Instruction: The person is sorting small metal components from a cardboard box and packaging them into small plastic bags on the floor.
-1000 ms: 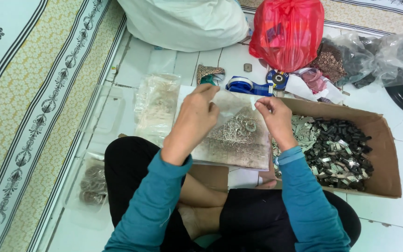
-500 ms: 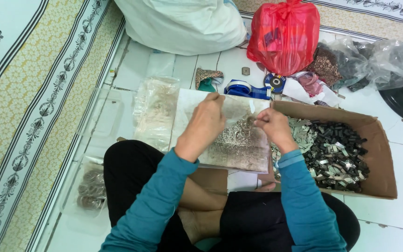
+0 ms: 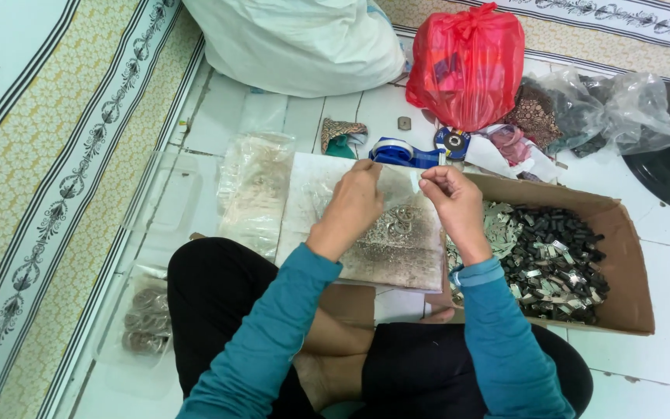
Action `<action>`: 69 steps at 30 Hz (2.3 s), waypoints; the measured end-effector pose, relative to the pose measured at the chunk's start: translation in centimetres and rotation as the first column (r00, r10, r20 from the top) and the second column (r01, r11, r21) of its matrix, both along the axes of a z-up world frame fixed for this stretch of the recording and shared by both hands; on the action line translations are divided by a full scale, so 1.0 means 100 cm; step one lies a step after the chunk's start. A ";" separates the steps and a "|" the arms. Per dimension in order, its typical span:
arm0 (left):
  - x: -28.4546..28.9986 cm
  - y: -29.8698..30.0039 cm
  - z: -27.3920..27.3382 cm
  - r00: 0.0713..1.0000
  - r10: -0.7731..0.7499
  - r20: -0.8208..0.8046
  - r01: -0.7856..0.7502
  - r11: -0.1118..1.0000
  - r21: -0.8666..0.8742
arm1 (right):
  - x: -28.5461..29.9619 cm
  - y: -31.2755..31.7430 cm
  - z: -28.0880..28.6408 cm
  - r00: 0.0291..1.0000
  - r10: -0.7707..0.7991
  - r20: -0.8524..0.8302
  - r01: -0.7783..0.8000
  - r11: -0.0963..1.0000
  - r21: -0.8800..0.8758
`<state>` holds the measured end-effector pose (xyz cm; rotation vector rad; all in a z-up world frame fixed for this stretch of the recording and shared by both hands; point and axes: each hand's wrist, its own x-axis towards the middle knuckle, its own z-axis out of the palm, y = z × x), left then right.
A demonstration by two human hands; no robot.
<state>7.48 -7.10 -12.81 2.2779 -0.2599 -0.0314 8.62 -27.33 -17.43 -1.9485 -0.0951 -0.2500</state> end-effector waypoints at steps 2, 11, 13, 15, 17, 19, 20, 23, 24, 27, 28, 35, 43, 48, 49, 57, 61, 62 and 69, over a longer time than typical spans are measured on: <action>-0.020 0.021 0.040 1.000 0.017 0.021 -0.015 0.998 -0.057 | 0.012 -0.010 -0.041 0.997 -0.004 -0.080 -0.007 0.990 -0.140; -0.076 0.068 0.138 0.972 0.059 0.229 -0.014 0.981 -0.194 | 0.017 -0.008 -0.102 0.949 -0.015 -0.314 -0.199 0.743 -0.639; -0.066 0.062 0.124 0.966 0.057 0.251 -0.008 0.981 -0.192 | 0.016 -0.013 -0.097 0.950 0.011 -0.312 -0.215 0.748 -0.627; -0.050 0.051 0.101 0.993 0.048 0.105 -0.037 0.993 -0.109 | 0.021 -0.023 -0.095 0.976 -0.014 -0.216 -0.091 0.879 -0.469; -0.039 0.038 0.071 0.993 0.019 0.118 -0.006 0.995 -0.104 | 0.016 -0.020 -0.044 0.991 -0.030 -0.128 -0.013 0.948 -0.318; -0.031 0.024 0.042 0.992 -0.015 0.126 0.027 0.995 -0.098 | 0.003 -0.014 0.005 0.997 -0.063 -0.048 0.056 0.987 -0.150; -0.028 0.018 0.029 0.994 -0.020 0.107 0.027 0.998 -0.063 | -0.005 -0.008 0.028 0.999 -0.028 0.033 0.029 0.999 -0.030; -0.015 0.000 -0.009 0.995 -0.028 0.097 0.031 0.999 -0.026 | -0.024 0.012 0.062 0.986 0.047 0.157 -0.060 0.995 0.080; -0.010 -0.005 -0.021 0.994 -0.032 0.109 0.035 0.999 -0.027 | -0.029 0.018 0.067 0.975 0.096 0.200 -0.112 0.991 0.069; -0.012 -0.010 -0.009 0.999 -0.021 0.048 0.023 0.999 -0.041 | -0.032 0.035 0.059 0.990 0.081 0.113 -0.085 0.996 0.037; -0.013 -0.008 -0.001 0.999 -0.025 0.048 0.027 0.999 -0.040 | -0.029 0.032 0.055 0.991 0.077 0.112 -0.082 0.996 0.039; -0.041 0.031 0.082 0.993 0.070 0.094 -0.059 0.991 -0.121 | 0.005 -0.009 -0.034 0.997 -0.005 -0.080 -0.010 0.982 -0.187; -0.073 0.059 0.125 0.969 0.068 0.238 -0.025 0.983 -0.180 | 0.006 -0.001 -0.075 0.859 -0.057 -0.509 -0.324 0.710 -0.625; -0.049 0.042 0.078 0.997 0.023 0.073 -0.015 0.994 -0.105 | 0.008 -0.009 -0.089 0.875 -0.029 -0.483 -0.256 0.819 -0.514; -0.044 0.037 0.065 0.997 0.020 0.075 -0.012 0.994 -0.105 | 0.014 -0.018 -0.099 0.876 -0.031 -0.482 -0.254 0.819 -0.514; -0.024 0.010 0.021 0.998 -0.058 0.033 0.060 0.997 -0.050 | -0.010 -0.015 0.047 0.997 0.079 0.019 -0.080 0.995 0.065; -0.017 -0.001 0.024 0.996 -0.078 0.053 0.080 0.996 -0.045 | -0.029 0.014 0.080 0.971 0.186 0.151 -0.210 0.964 0.164; -0.010 -0.004 0.016 0.994 -0.065 0.082 0.068 0.997 -0.028 | -0.031 0.020 0.083 0.974 0.171 0.150 -0.190 0.974 0.123; -0.001 0.007 0.025 0.996 -0.032 0.079 0.036 0.999 -0.040 | 0.017 -0.019 -0.015 0.994 -0.082 -0.078 0.066 0.980 -0.186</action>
